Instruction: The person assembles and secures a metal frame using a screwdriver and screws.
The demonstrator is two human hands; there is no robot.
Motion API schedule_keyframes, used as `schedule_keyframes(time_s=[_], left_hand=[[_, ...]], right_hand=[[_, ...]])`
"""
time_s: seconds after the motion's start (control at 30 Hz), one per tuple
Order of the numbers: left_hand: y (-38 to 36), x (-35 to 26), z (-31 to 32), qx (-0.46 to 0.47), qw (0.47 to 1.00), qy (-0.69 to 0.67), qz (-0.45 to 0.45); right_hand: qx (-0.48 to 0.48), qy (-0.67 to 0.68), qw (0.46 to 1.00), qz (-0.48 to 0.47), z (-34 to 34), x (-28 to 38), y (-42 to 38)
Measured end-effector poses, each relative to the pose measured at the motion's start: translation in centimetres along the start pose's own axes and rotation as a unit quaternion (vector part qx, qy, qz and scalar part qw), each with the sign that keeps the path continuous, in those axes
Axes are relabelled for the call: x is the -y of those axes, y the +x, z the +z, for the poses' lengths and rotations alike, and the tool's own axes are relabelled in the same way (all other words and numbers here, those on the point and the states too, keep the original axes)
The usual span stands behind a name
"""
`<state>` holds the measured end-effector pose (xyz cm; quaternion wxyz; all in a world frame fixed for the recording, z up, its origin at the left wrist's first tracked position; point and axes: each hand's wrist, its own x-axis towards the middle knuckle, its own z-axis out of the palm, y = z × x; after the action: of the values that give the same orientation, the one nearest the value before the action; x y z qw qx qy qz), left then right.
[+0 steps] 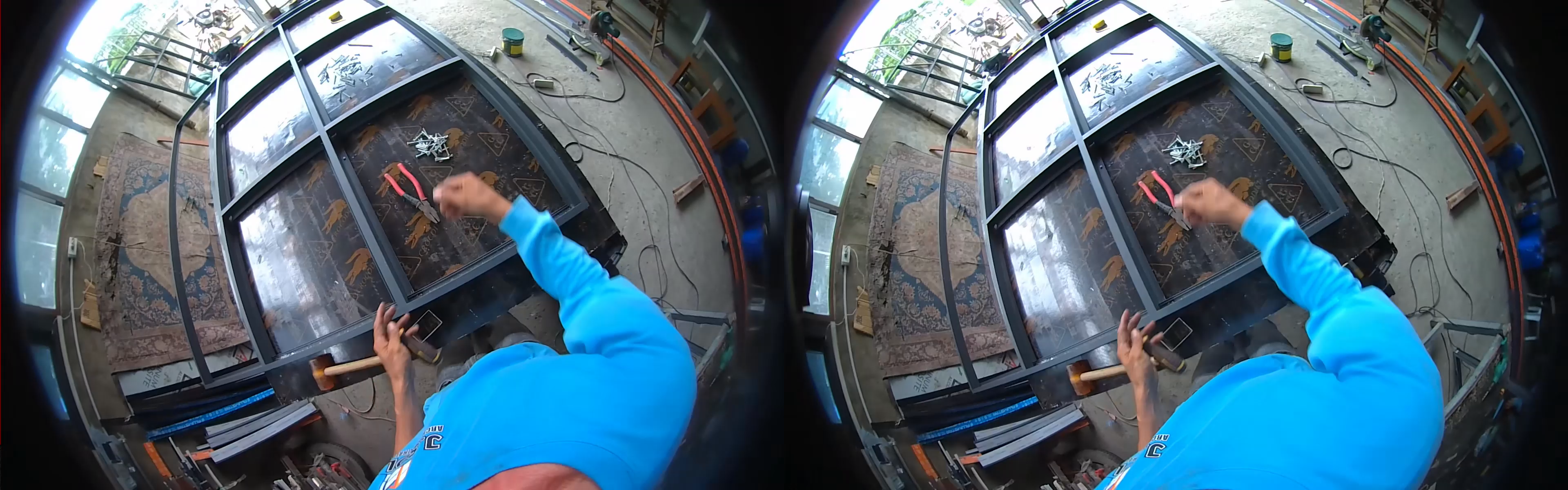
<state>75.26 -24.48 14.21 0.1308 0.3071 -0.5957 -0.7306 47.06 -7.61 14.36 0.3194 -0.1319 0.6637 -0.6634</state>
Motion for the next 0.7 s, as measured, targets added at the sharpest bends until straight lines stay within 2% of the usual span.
schedule_keyframes(time_s=[0.03,0.07,0.1,0.13,0.17,0.2,0.23,0.27,0.3,0.33,0.37,0.4,0.43,0.47,0.5,0.53,0.57,0.63,0.7], left_hand=[[1.5,-0.2,2.6,0.068,0.998,-0.009,0.009],[2.5,-0.2,5.3,0.132,0.991,-0.007,0.014],[3.2,0.8,7.4,0.199,0.979,-0.032,0.002],[3.3,0.7,9.6,0.276,0.960,0.023,0.024],[3.1,1.2,11.6,0.364,0.931,0.018,0.018],[4.0,2.2,12.5,0.524,0.850,0.059,0.005],[6.7,2.6,14.1,0.507,0.839,0.140,0.142],[10.4,3.6,16.7,0.479,0.808,0.212,0.271],[14.8,5.0,18.6,0.416,0.853,0.174,0.263],[19.8,7.1,20.3,0.309,0.884,0.227,0.267],[23.8,7.3,21.6,0.232,0.870,0.318,0.299],[27.3,7.2,22.5,0.197,0.868,0.346,0.296],[29.9,6.7,23.5,0.168,0.857,0.385,0.297],[32.5,6.5,24.4,0.150,0.831,0.426,0.326],[34.3,6.5,24.9,0.134,0.800,0.466,0.353],[34.9,6.0,25.5,0.119,0.790,0.479,0.365],[35.3,5.4,26.5,0.109,0.777,0.490,0.379],[36.8,5.5,28.1,0.167,0.766,0.502,0.364],[40.5,6.7,29.4,0.239,0.687,0.592,0.346]], right_hand=[[0.074,0.021,0.995,0.060,1.9,-1.2,-4.7],[0.156,-0.020,0.987,0.041,3.2,-3.0,-9.1],[0.112,-0.029,0.993,-0.017,4.9,-6.0,-13.3],[-0.019,-0.061,0.996,-0.061,5.9,-7.1,-15.9],[-0.102,0.001,0.995,-0.017,6.4,-7.3,-18.5],[-0.189,0.069,0.979,0.017,6.8,-7.4,-21.0],[-0.227,0.228,0.938,0.132,6.6,-7.1,-24.1],[-0.338,0.203,0.905,0.161,5.7,-10.3,-28.5],[-0.439,0.185,0.860,0.183,5.9,-15.3,-33.2],[-0.512,0.163,0.815,0.216,6.3,-19.9,-37.3],[-0.573,0.124,0.768,0.258,7.2,-25.3,-42.2],[-0.637,-0.062,0.717,0.276,8.3,-39.1,-50.7],[-0.661,0.042,0.611,0.435,11.2,-33.9,-51.1],[-0.709,0.185,0.531,0.426,14.9,-40.4,-57.0],[-0.713,0.286,0.485,0.417,19.1,-43.1,-60.7],[-0.704,0.333,0.445,0.442,22.5,-42.5,-61.8],[-0.693,0.364,0.420,0.459,25.0,-41.5,-61.5],[-0.679,0.422,0.388,0.460,29.7,-40.3,-60.1],[-0.669,0.460,0.379,0.444,31.5,-40.7,-58.9]])
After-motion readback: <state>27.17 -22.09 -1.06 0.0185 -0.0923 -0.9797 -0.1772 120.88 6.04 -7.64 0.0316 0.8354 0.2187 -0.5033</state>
